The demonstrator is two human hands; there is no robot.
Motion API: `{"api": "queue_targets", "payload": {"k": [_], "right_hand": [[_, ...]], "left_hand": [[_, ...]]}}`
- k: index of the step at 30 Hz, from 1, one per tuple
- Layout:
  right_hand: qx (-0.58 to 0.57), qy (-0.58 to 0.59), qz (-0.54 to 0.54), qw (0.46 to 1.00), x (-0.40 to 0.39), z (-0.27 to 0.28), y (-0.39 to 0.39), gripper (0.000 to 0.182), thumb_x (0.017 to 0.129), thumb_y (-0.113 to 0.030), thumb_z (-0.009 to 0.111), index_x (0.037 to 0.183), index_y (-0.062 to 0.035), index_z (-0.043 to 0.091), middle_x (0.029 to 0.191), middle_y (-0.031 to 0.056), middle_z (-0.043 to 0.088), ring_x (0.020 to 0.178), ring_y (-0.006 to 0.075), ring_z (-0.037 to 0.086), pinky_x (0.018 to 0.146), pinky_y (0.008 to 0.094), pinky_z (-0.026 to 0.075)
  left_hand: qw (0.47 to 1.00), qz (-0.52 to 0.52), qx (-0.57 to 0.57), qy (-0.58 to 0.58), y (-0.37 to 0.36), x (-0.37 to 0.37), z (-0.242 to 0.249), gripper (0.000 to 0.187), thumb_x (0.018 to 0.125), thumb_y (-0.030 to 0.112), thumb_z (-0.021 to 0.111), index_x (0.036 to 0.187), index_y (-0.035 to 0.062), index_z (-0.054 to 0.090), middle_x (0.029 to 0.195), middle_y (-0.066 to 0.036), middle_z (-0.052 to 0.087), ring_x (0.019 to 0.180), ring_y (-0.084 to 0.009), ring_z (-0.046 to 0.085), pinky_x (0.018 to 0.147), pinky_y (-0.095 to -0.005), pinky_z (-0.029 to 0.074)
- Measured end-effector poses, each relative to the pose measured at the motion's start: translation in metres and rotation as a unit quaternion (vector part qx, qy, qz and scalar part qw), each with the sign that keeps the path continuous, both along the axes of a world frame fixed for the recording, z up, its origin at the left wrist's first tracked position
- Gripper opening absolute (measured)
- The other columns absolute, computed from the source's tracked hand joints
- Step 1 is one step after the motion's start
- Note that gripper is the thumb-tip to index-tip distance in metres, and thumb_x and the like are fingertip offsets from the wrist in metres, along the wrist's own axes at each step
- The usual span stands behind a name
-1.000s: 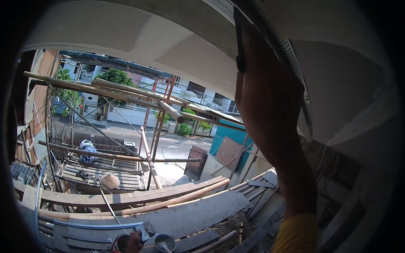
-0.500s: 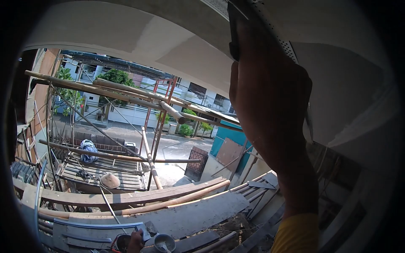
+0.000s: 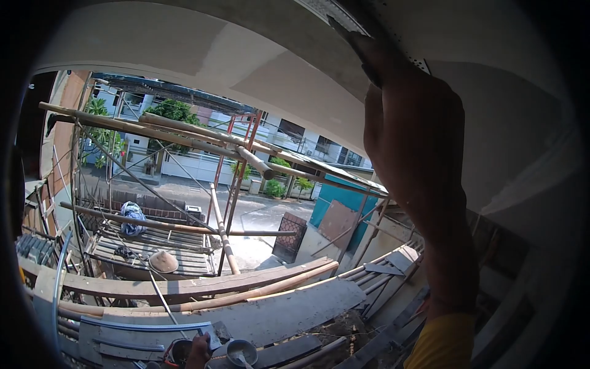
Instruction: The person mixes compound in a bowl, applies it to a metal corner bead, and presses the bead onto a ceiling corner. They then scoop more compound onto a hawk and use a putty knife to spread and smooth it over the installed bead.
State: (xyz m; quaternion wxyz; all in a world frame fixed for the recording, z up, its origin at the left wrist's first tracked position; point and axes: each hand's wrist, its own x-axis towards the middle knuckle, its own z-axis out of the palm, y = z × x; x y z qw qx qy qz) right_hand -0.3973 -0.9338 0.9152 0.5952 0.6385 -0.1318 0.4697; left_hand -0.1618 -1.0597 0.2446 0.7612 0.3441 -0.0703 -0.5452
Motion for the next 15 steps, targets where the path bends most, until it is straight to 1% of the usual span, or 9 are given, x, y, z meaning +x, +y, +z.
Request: {"api": "queue_targets", "payload": {"k": [2,3,5,8,9,10,12,14,15], "right_hand": [[-0.072,-0.010,0.044,0.996,0.011,-0.006,-0.008,0.036,0.090,-0.003,0.052,0.125,-0.0100,0.057,0.097,0.0183,0.068,0.082,0.0303,0.069,0.072,0.0370,0.053],[-0.074,-0.009,0.044,0.996,0.015,-0.005,-0.008,0.036,0.090,-0.003,0.052,0.125,-0.0100,0.057,0.097,0.0183,0.068,0.082,0.0303,0.069,0.072,0.0370,0.053],[-0.095,-0.061,0.042,0.993,0.023,0.004,-0.008,0.042,0.087,-0.001,0.057,0.127,-0.0125,0.055,0.098,0.0175,0.068,0.080,0.0306,0.069,0.071,0.0393,0.055],[-0.150,-0.052,0.013,0.987,0.037,0.013,-0.006,0.048,0.084,0.000,0.061,0.129,-0.0140,0.053,0.098,0.0174,0.068,0.079,0.0315,0.069,0.073,0.0399,0.056],[-0.151,-0.053,0.014,0.987,0.044,0.011,0.002,0.048,0.084,0.000,0.061,0.129,-0.0140,0.053,0.098,0.0174,0.068,0.079,0.0315,0.069,0.073,0.0399,0.056],[-0.103,-0.074,0.016,0.992,0.053,0.009,0.013,0.040,0.083,0.002,0.057,0.122,-0.0052,0.053,0.086,0.0189,0.065,0.074,0.0315,0.068,0.067,0.0394,0.055],[-0.056,-0.094,0.019,0.994,0.059,0.012,0.013,0.033,0.082,0.004,0.054,0.115,0.0036,0.053,0.074,0.0205,0.063,0.068,0.0315,0.067,0.060,0.0389,0.054],[-0.144,-0.031,0.072,0.986,0.062,0.024,-0.004,0.018,0.083,0.003,0.051,0.100,0.0018,0.054,0.070,0.0172,0.062,0.065,0.0299,0.066,0.057,0.0374,0.053],[-0.145,-0.031,0.072,0.986,0.064,0.024,-0.005,0.018,0.083,0.003,0.051,0.100,0.0018,0.054,0.070,0.0172,0.062,0.065,0.0299,0.066,0.057,0.0374,0.053]], "left_hand": [[1.000,-0.001,-0.016,0.010,-0.003,-0.001,-0.001,0.007,0.093,0.006,0.047,0.092,0.0015,0.052,0.073,-0.004,0.052,0.061,-0.0182,0.057,0.056,-0.0350,0.050],[1.000,0.002,-0.008,0.002,-0.004,-0.003,-0.001,0.007,0.093,0.006,0.047,0.092,0.0017,0.053,0.073,-0.004,0.052,0.062,-0.0181,0.057,0.057,-0.0352,0.050],[1.000,0.007,-0.002,-0.006,-0.007,-0.003,-0.004,0.007,0.093,0.006,0.047,0.092,0.0018,0.053,0.074,-0.004,0.053,0.062,-0.0180,0.056,0.058,-0.0355,0.050],[1.000,0.013,-0.002,-0.015,-0.016,0.003,-0.019,0.007,0.094,0.008,0.049,0.095,0.0026,0.053,0.074,-0.004,0.053,0.063,-0.0199,0.057,0.061,-0.0376,0.052],[1.000,0.012,-0.003,-0.011,-0.018,0.005,-0.021,0.007,0.094,0.008,0.049,0.096,0.0023,0.053,0.075,-0.004,0.054,0.064,-0.0203,0.058,0.061,-0.0377,0.053],[1.000,0.011,-0.005,-0.006,-0.020,0.005,-0.025,0.008,0.094,0.008,0.048,0.097,0.0021,0.052,0.076,-0.005,0.054,0.065,-0.0208,0.059,0.061,-0.0379,0.053],[1.000,0.001,-0.016,-0.015,-0.024,0.008,-0.035,0.008,0.094,0.008,0.048,0.098,0.0020,0.052,0.077,-0.006,0.055,0.066,-0.0213,0.060,0.062,-0.0382,0.054],[0.999,-0.007,-0.026,-0.024,-0.027,0.007,-0.040,0.009,0.094,0.008,0.048,0.099,0.0018,0.051,0.078,-0.006,0.055,0.067,-0.0218,0.060,0.062,-0.0385,0.054],[1.000,0.005,0.000,-0.014,-0.021,0.001,-0.020,0.004,0.093,0.006,0.048,0.092,0.0040,0.050,0.070,-0.002,0.048,0.060,-0.0167,0.051,0.057,-0.0347,0.046]]}}
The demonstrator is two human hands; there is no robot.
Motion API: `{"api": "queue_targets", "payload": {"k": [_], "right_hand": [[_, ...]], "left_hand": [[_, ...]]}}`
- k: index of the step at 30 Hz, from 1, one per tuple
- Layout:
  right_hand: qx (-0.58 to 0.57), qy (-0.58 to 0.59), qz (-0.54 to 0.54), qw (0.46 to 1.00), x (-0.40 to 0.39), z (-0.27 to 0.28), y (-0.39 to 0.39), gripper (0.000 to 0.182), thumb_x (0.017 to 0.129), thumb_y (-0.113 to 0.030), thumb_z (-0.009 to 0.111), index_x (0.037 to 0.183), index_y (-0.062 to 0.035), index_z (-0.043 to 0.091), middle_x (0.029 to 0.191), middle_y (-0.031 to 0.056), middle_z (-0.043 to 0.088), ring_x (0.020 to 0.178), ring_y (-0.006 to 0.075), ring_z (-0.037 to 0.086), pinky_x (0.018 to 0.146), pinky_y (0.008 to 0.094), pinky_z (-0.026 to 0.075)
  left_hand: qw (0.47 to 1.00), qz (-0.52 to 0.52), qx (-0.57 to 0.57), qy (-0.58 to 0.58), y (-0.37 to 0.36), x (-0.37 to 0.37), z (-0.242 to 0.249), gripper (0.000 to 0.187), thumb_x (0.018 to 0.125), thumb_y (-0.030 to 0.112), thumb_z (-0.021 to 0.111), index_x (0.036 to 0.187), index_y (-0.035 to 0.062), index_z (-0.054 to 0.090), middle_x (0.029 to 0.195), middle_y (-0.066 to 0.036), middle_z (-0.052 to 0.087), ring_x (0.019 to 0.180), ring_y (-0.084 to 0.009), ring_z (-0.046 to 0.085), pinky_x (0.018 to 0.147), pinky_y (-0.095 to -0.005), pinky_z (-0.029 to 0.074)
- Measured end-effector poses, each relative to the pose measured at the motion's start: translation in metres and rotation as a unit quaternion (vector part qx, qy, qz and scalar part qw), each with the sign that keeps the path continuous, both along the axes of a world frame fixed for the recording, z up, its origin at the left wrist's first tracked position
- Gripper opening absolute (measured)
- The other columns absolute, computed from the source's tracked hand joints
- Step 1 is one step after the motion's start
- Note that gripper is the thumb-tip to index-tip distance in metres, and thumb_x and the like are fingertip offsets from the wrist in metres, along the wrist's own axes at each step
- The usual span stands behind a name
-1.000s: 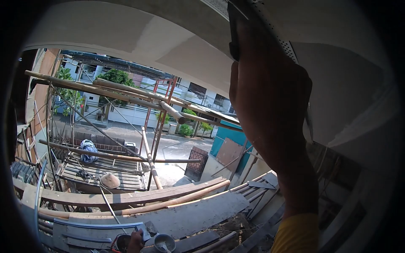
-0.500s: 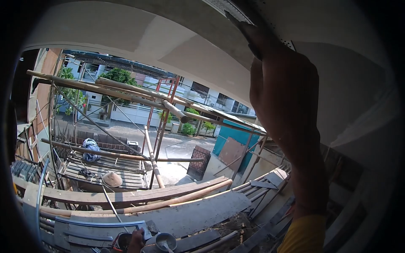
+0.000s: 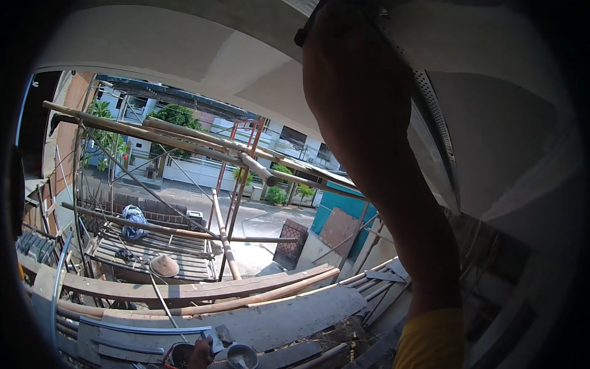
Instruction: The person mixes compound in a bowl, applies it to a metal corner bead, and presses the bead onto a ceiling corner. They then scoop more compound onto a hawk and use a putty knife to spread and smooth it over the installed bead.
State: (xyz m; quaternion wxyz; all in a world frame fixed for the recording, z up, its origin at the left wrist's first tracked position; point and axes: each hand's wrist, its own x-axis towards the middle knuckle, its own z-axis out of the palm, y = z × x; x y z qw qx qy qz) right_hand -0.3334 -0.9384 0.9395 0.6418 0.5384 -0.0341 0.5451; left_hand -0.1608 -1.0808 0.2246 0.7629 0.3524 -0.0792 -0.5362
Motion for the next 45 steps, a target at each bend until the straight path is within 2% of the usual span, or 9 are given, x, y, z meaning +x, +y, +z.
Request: {"api": "queue_targets", "payload": {"k": [9,12,14,17,23,27,31,39,45], "right_hand": [[0.052,0.026,-0.042,0.997,-0.007,-0.010,0.021,0.011,0.082,0.005,0.051,0.092,-0.0007,0.052,0.067,0.0127,0.063,0.055,0.0310,0.064,0.054,0.0390,0.052],[0.190,0.002,-0.009,0.982,-0.011,-0.022,0.022,0.012,0.084,-0.002,0.051,0.096,-0.0008,0.053,0.084,0.0154,0.065,0.076,0.0297,0.067,0.069,0.0413,0.053],[0.067,0.020,-0.044,0.997,-0.024,-0.026,0.000,0.053,0.080,0.000,0.064,0.130,-0.0139,0.052,0.096,0.0163,0.069,0.079,0.0321,0.069,0.075,0.0397,0.056],[0.157,0.129,0.013,0.979,-0.042,-0.081,-0.026,0.060,0.076,0.001,0.065,0.134,-0.0062,0.047,0.117,0.0178,0.061,0.099,0.0306,0.065,0.082,0.0375,0.055],[0.502,0.426,0.263,0.705,-0.066,-0.264,-0.093,0.051,0.080,0.001,0.063,0.129,-0.0054,0.051,0.128,0.0172,0.055,0.119,0.0310,0.055,0.100,0.0411,0.046],[0.546,0.489,0.326,0.597,-0.069,-0.371,-0.099,0.049,0.084,-0.009,0.065,0.130,-0.0084,0.049,0.134,0.0161,0.050,0.127,0.0315,0.048,0.107,0.0473,0.038],[0.564,0.398,0.398,0.604,-0.066,-0.421,-0.104,0.043,0.083,-0.010,0.066,0.124,-0.0089,0.055,0.131,0.0152,0.053,0.126,0.0315,0.049,0.107,0.0490,0.038],[0.552,0.453,0.234,0.660,-0.104,-0.409,-0.162,0.038,0.084,-0.014,0.062,0.122,-0.0136,0.057,0.124,0.0104,0.059,0.122,0.0276,0.053,0.109,0.0516,0.033],[0.469,0.516,0.206,0.687,-0.101,-0.365,-0.129,0.033,0.087,-0.024,0.061,0.120,-0.0205,0.059,0.126,0.0038,0.057,0.122,0.0226,0.052,0.111,0.0498,0.032]], "left_hand": [[1.000,-0.006,0.009,-0.006,0.019,0.000,0.020,0.004,0.092,0.005,0.050,0.093,0.0028,0.053,0.072,-0.003,0.052,0.062,-0.0174,0.056,0.058,-0.0341,0.050],[1.000,-0.010,-0.001,0.001,0.028,-0.004,0.022,0.007,0.092,0.003,0.048,0.097,0.0029,0.052,0.074,-0.003,0.053,0.062,-0.0154,0.055,0.058,-0.0333,0.049],[1.000,-0.026,-0.007,-0.015,0.038,0.001,0.008,0.009,0.092,0.005,0.049,0.100,0.0035,0.053,0.077,-0.004,0.056,0.066,-0.0173,0.059,0.060,-0.0352,0.051],[0.999,-0.008,0.037,0.034,0.064,-0.009,0.032,0.011,0.093,0.009,0.051,0.103,0.0037,0.054,0.081,-0.005,0.060,0.070,-0.0192,0.062,0.062,-0.0363,0.053],[0.987,-0.076,-0.039,0.133,0.127,-0.038,0.138,0.022,0.095,0.019,0.052,0.111,0.0042,0.052,0.093,-0.006,0.061,0.085,-0.0195,0.063,0.074,-0.0368,0.055],[0.987,-0.087,-0.073,0.117,0.156,-0.062,0.212,0.025,0.096,0.023,0.051,0.114,0.0043,0.052,0.096,-0.006,0.062,0.093,-0.0188,0.064,0.079,-0.0358,0.056],[0.991,-0.042,-0.114,0.063,0.177,-0.071,0.247,0.026,0.097,0.019,0.050,0.118,0.0027,0.050,0.106,-0.010,0.062,0.096,-0.0208,0.065,0.083,-0.0360,0.057],[0.992,0.069,-0.062,-0.086,0.189,-0.062,0.260,0.031,0.097,0.015,0.051,0.124,0.0007,0.044,0.106,-0.010,0.059,0.090,-0.0152,0.061,0.078,-0.0289,0.054],[0.911,0.047,0.012,-0.409,0.181,-0.040,0.261,0.036,0.097,0.018,0.052,0.126,-0.0010,0.044,0.112,-0.012,0.059,0.099,-0.0152,0.059,0.086,-0.0300,0.049]]}}
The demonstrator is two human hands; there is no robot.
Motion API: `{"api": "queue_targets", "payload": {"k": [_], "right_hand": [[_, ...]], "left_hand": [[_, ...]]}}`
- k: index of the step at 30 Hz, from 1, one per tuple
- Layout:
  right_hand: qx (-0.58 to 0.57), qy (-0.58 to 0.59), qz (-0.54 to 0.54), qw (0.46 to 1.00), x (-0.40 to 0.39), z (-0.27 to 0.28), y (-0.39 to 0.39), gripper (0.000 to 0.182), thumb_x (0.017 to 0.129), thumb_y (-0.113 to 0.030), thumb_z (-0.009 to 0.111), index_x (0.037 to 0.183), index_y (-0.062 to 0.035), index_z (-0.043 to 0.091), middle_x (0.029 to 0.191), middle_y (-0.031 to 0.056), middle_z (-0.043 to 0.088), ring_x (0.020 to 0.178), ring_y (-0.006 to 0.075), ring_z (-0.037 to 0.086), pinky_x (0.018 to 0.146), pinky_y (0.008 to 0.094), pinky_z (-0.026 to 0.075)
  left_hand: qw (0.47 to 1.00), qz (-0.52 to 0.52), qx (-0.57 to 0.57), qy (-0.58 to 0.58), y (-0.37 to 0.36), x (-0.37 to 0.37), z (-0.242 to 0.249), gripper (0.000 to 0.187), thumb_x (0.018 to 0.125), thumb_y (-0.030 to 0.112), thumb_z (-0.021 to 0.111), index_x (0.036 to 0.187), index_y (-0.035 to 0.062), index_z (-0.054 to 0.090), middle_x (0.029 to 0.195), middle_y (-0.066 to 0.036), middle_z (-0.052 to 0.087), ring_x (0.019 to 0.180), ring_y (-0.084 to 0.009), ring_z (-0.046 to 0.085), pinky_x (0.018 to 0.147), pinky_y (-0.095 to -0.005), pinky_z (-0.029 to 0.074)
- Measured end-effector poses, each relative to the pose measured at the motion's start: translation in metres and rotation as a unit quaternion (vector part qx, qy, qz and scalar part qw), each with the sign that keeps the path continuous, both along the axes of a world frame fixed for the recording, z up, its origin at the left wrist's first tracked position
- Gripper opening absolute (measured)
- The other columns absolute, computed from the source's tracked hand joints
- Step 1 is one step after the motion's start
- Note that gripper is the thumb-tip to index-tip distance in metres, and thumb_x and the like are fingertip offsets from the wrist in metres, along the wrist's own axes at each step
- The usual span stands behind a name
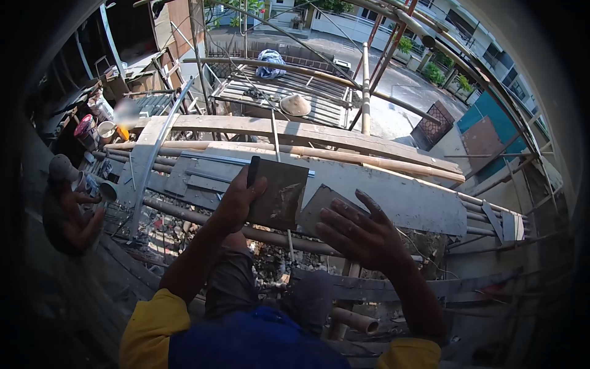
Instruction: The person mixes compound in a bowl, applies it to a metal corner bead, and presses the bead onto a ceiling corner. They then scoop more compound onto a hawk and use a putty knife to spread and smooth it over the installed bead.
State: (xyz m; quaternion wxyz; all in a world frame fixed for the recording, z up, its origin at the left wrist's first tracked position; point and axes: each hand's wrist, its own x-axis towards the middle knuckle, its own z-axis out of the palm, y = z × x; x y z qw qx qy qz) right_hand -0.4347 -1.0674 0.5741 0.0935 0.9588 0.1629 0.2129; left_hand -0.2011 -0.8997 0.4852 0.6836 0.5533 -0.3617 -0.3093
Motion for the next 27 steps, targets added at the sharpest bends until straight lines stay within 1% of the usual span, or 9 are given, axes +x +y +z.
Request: {"api": "queue_targets", "payload": {"k": [7,10,13,16,18,19,21,24,27], "right_hand": [[-0.064,0.123,0.035,0.990,0.018,-0.005,0.004,0.036,0.084,-0.030,0.061,0.119,-0.0210,0.060,0.128,0.0019,0.056,0.124,0.0216,0.049,0.112,0.0495,0.030],[-0.082,0.138,0.040,0.986,0.020,-0.002,0.012,0.033,0.083,-0.028,0.063,0.115,-0.0200,0.063,0.126,0.0029,0.057,0.122,0.0229,0.050,0.111,0.0501,0.030],[-0.047,0.151,0.053,0.986,0.021,0.004,0.017,0.030,0.081,-0.023,0.065,0.111,-0.0190,0.065,0.120,0.0034,0.061,0.119,0.0235,0.054,0.110,0.0511,0.031],[0.144,0.097,0.024,0.985,0.019,-0.009,0.004,0.029,0.078,-0.009,0.065,0.106,-0.0141,0.065,0.106,0.0066,0.068,0.097,0.0267,0.066,0.100,0.0511,0.043],[0.439,0.131,-0.077,0.886,0.008,-0.035,0.000,0.024,0.080,-0.004,0.062,0.104,-0.0044,0.063,0.097,0.0114,0.068,0.090,0.0281,0.067,0.089,0.0470,0.052],[0.437,0.133,-0.070,0.887,0.005,-0.043,0.001,0.024,0.080,-0.004,0.062,0.104,-0.0044,0.063,0.097,0.0114,0.068,0.090,0.0281,0.067,0.089,0.0470,0.052],[0.790,0.107,-0.067,0.600,0.002,-0.062,0.002,0.022,0.083,-0.003,0.060,0.103,0.0052,0.060,0.090,0.0142,0.066,0.085,0.0300,0.067,0.079,0.0440,0.057],[0.880,0.057,-0.073,0.466,-0.002,-0.087,0.013,0.043,0.087,-0.015,0.061,0.122,0.0058,0.046,0.111,0.0200,0.058,0.097,0.0306,0.063,0.065,0.0456,0.060],[0.902,0.087,-0.076,0.415,-0.003,-0.095,0.011,0.052,0.083,-0.012,0.063,0.127,0.0036,0.041,0.116,0.0179,0.055,0.100,0.0310,0.061,0.070,0.0451,0.058]], "left_hand": [[0.988,-0.080,0.071,-0.110,0.002,0.002,0.008,0.039,0.095,0.024,0.055,0.123,-0.0019,0.045,0.109,-0.013,0.060,0.099,-0.0177,0.058,0.086,-0.0318,0.047],[0.980,-0.032,0.054,-0.188,0.005,-0.002,-0.004,0.044,0.094,0.028,0.055,0.123,-0.0028,0.044,0.107,-0.016,0.060,0.099,-0.0194,0.057,0.086,-0.0346,0.046],[0.992,-0.005,0.053,-0.114,0.011,-0.001,-0.009,0.042,0.093,0.026,0.056,0.121,-0.0028,0.044,0.106,-0.018,0.058,0.100,-0.0228,0.054,0.090,-0.0366,0.042],[0.998,0.029,-0.037,-0.029,0.017,0.008,-0.028,0.039,0.094,0.024,0.056,0.121,-0.0025,0.044,0.104,-0.014,0.058,0.095,-0.0185,0.056,0.084,-0.0328,0.046],[0.985,0.065,-0.079,0.140,0.030,0.014,-0.026,0.036,0.095,0.020,0.055,0.122,-0.0012,0.045,0.106,-0.011,0.059,0.092,-0.0149,0.058,0.078,-0.0291,0.050],[0.972,0.077,-0.099,0.198,0.038,0.013,-0.024,0.033,0.094,0.017,0.054,0.122,0.0000,0.046,0.106,-0.010,0.059,0.092,-0.0142,0.060,0.076,-0.0285,0.053],[0.958,0.110,-0.121,0.236,0.045,0.014,-0.034,0.033,0.094,0.016,0.054,0.122,0.0002,0.046,0.105,-0.009,0.059,0.092,-0.0151,0.060,0.077,-0.0293,0.053],[0.936,0.147,-0.138,0.288,0.053,0.027,-0.084,0.031,0.094,0.015,0.053,0.121,0.0006,0.048,0.106,-0.009,0.059,0.093,-0.0170,0.061,0.078,-0.0295,0.053],[0.953,0.178,-0.066,0.237,0.061,0.031,-0.121,0.031,0.094,0.017,0.053,0.119,-0.0001,0.053,0.107,-0.009,0.062,0.091,-0.0160,0.062,0.076,-0.0294,0.053]]}}
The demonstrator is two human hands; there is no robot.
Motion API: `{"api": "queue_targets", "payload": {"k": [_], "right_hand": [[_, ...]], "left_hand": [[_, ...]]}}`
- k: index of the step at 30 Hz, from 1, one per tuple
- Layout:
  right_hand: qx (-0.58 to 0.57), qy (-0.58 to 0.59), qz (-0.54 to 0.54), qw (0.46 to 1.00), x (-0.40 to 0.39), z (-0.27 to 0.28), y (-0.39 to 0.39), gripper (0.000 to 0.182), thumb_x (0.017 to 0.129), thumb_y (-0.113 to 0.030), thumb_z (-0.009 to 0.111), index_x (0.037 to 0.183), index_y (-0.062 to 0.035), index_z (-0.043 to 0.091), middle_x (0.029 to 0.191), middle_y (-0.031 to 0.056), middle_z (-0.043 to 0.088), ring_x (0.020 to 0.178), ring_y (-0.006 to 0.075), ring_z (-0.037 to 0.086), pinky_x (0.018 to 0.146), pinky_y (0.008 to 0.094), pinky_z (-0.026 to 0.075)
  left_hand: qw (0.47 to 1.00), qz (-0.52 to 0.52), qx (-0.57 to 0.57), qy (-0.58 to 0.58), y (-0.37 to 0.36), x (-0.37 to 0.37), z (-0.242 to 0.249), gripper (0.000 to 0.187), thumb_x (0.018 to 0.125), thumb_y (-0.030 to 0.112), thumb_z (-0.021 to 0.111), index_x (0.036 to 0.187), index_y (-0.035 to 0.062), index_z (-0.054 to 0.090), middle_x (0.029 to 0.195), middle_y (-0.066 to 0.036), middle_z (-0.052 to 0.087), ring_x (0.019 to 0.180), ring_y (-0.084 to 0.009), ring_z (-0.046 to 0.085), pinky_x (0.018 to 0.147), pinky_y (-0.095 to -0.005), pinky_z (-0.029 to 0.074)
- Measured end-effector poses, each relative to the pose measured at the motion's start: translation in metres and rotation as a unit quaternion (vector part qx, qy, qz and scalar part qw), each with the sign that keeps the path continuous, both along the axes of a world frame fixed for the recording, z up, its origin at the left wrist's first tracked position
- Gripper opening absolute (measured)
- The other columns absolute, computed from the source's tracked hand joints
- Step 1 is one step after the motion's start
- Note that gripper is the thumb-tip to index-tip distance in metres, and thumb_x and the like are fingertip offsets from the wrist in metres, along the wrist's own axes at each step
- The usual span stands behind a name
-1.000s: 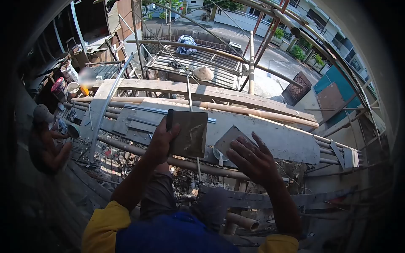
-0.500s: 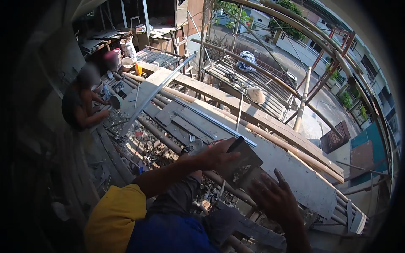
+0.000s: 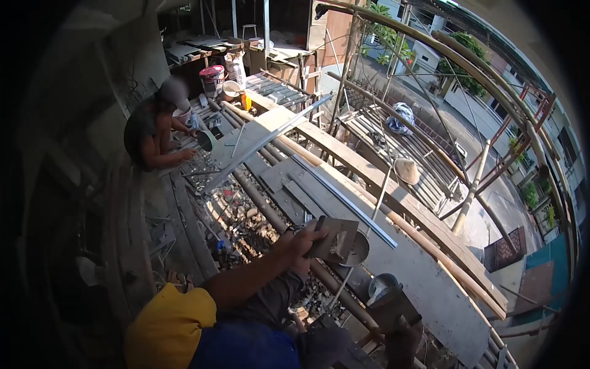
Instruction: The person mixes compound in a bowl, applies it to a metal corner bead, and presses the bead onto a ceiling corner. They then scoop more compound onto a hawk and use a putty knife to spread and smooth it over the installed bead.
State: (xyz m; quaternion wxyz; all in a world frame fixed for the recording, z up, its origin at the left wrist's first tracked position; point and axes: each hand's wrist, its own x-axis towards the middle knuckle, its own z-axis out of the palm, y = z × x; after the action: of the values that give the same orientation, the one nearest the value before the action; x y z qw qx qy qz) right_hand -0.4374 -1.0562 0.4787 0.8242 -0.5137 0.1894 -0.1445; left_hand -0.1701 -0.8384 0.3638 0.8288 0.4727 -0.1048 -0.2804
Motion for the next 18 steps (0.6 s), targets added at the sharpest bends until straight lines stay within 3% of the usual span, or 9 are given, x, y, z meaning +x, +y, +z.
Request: {"api": "queue_targets", "payload": {"k": [2,4,9,11,12,14,16,17,18], "right_hand": [[-0.005,0.011,-0.004,1.000,-0.001,-0.013,-0.004,0.049,0.082,-0.014,0.060,0.127,0.0005,0.044,0.120,0.0158,0.056,0.107,0.0292,0.059,0.084,0.0462,0.052],[0.015,0.031,-0.014,0.999,-0.002,-0.007,0.001,0.050,0.081,-0.016,0.061,0.126,0.0000,0.045,0.119,0.0145,0.056,0.107,0.0288,0.058,0.086,0.0451,0.052],[0.092,0.089,-0.011,0.992,-0.015,-0.055,-0.029,0.059,0.076,-0.016,0.069,0.126,-0.0041,0.041,0.117,0.0121,0.057,0.107,0.0270,0.058,0.093,0.0421,0.048],[-0.069,0.050,-0.033,0.996,-0.032,-0.108,-0.046,0.064,0.075,-0.015,0.072,0.126,-0.0031,0.037,0.115,0.0120,0.058,0.107,0.0259,0.057,0.095,0.0407,0.046],[-0.299,0.049,-0.044,0.952,-0.044,-0.142,-0.057,0.066,0.074,-0.014,0.074,0.126,-0.0025,0.035,0.114,0.0119,0.059,0.107,0.0254,0.057,0.096,0.0400,0.045],[-0.510,0.004,-0.096,0.855,-0.060,-0.194,-0.075,0.072,0.072,-0.012,0.077,0.126,-0.0015,0.030,0.112,0.0118,0.060,0.107,0.0244,0.057,0.098,0.0385,0.042],[-0.114,-0.030,-0.047,0.992,-0.036,-0.155,-0.057,0.047,0.080,-0.019,0.065,0.120,-0.0034,0.045,0.108,0.0109,0.063,0.098,0.0217,0.059,0.084,0.0414,0.046],[0.302,-0.057,0.006,0.952,-0.027,-0.139,-0.049,0.034,0.088,-0.026,0.052,0.114,-0.0054,0.059,0.103,0.0099,0.065,0.089,0.0191,0.061,0.070,0.0442,0.050],[0.305,-0.056,0.008,0.951,-0.023,-0.146,-0.050,0.034,0.088,-0.026,0.052,0.114,-0.0054,0.059,0.103,0.0099,0.065,0.089,0.0191,0.061,0.070,0.0442,0.050]], "left_hand": [[0.998,0.003,0.054,-0.018,0.011,-0.010,0.007,0.031,0.094,0.018,0.053,0.118,-0.0005,0.054,0.106,-0.008,0.062,0.089,-0.0154,0.062,0.075,-0.0293,0.053],[0.987,-0.061,0.027,0.147,0.009,-0.003,-0.010,0.040,0.089,0.029,0.064,0.123,0.0091,0.054,0.106,0.000,0.061,0.095,-0.0082,0.057,0.080,-0.0257,0.049],[0.975,-0.078,0.043,0.205,0.000,-0.005,-0.014,0.042,0.089,0.037,0.062,0.124,0.0151,0.053,0.107,0.004,0.061,0.093,-0.0096,0.057,0.079,-0.0310,0.047],[0.966,-0.070,0.105,0.226,-0.003,-0.007,0.005,0.042,0.090,0.036,0.061,0.125,0.0152,0.052,0.106,0.003,0.061,0.093,-0.0101,0.058,0.080,-0.0323,0.047],[0.963,-0.038,0.081,0.254,-0.009,-0.003,-0.004,0.034,0.095,0.020,0.053,0.125,0.0055,0.046,0.103,-0.008,0.060,0.088,-0.0183,0.064,0.077,-0.0353,0.057],[0.964,-0.052,0.078,0.250,-0.014,0.004,-0.037,0.034,0.095,0.020,0.053,0.125,0.0055,0.046,0.103,-0.008,0.060,0.089,-0.0180,0.063,0.077,-0.0351,0.056],[0.968,-0.065,0.088,0.225,-0.018,0.011,-0.063,0.035,0.094,0.021,0.054,0.125,0.0054,0.046,0.102,-0.007,0.060,0.089,-0.0162,0.062,0.078,-0.0330,0.054],[0.968,-0.063,0.090,0.228,-0.020,0.013,-0.064,0.035,0.094,0.021,0.054,0.125,0.0054,0.046,0.102,-0.007,0.060,0.089,-0.0162,0.062,0.078,-0.0330,0.054],[0.967,-0.067,0.113,0.219,-0.021,0.017,-0.062,0.036,0.094,0.022,0.054,0.125,0.0053,0.046,0.101,-0.006,0.060,0.088,-0.0157,0.062,0.076,-0.0322,0.054]]}}
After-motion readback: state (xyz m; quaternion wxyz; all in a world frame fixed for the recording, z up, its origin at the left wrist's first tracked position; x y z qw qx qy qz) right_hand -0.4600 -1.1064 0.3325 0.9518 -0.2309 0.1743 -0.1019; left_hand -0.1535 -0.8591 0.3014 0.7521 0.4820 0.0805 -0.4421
